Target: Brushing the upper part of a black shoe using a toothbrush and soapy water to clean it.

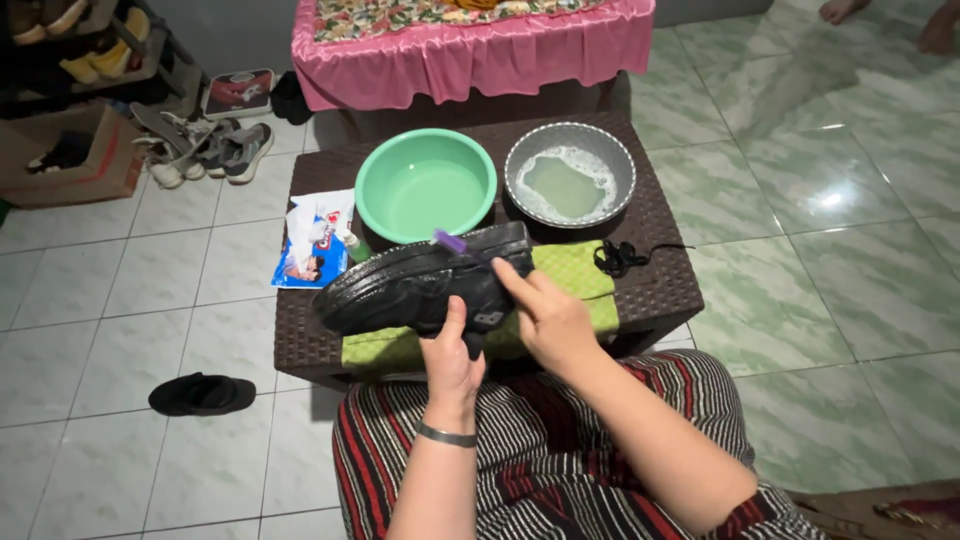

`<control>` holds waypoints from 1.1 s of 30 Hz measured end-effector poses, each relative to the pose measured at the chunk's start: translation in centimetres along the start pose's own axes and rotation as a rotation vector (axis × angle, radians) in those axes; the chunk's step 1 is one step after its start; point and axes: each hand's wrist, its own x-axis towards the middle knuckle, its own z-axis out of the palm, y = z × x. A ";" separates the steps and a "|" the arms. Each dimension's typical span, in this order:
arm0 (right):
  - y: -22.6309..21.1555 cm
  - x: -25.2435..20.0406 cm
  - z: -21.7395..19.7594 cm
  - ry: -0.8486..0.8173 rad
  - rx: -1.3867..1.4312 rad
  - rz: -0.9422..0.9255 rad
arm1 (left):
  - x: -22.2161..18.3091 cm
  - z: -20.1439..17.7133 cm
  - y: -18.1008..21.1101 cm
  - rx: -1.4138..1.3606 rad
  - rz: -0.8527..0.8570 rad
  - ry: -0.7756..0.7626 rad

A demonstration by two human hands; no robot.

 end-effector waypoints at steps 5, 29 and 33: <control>6.6 -1.6 -0.7 -0.055 0.092 0.287 | 1.7 -2.3 0.1 -0.059 0.003 0.028; 2.0 -0.3 -5.1 0.131 0.468 0.167 | 2.7 2.9 6.0 -0.341 -0.247 0.172; 2.8 -0.3 -4.3 0.119 0.403 0.154 | 2.8 2.3 5.3 -0.328 -0.239 0.146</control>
